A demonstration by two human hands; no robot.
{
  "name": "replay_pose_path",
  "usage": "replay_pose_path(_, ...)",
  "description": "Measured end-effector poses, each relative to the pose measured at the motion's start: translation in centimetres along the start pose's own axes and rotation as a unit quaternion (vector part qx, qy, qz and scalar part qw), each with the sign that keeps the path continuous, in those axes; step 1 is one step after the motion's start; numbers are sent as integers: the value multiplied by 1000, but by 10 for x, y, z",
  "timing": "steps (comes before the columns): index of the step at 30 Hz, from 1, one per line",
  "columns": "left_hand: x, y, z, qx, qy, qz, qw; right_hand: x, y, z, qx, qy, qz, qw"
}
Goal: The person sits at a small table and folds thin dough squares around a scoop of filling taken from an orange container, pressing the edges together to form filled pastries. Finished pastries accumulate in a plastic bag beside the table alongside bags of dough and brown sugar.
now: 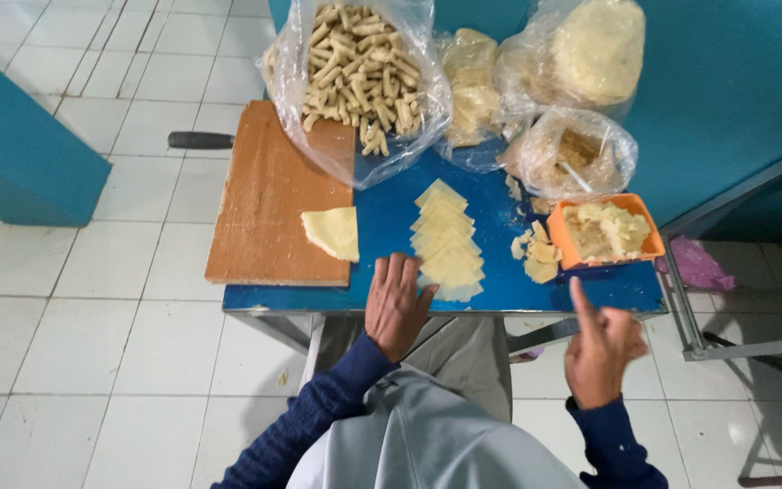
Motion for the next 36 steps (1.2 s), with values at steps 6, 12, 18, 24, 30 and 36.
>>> replay_pose_path(6,0,-4,8,8,-43,-9,999,-4,-30,-17,-50,239,-53,968)
replay_pose_path(12,-3,-9,11,-3,-49,-27,998,-17,-88,-60,-18,55,-102,993)
replay_pose_path(18,-1,-7,4,11,-37,-5,999,19,-205,-4,6,-68,-58,996)
replay_pose_path(24,-5,-11,5,6,-26,-13,1000,35,-231,20,41,-49,-99,993)
replay_pose_path(30,-7,-15,9,-7,-31,-22,999,42,-221,-10,59,-35,-80,994)
replay_pose_path(36,-12,-15,16,-12,-45,-27,999,22,-199,-35,111,-53,-96,988)
Point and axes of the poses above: each hand's wrist, its own y-axis away from the middle knuckle, its own z-axis out of the palm, x = y × z, the point moved 9 cm from there along -y, towards the middle knuckle, and after that the axes turned 6 degrees about -z, right-handed, at the moved point
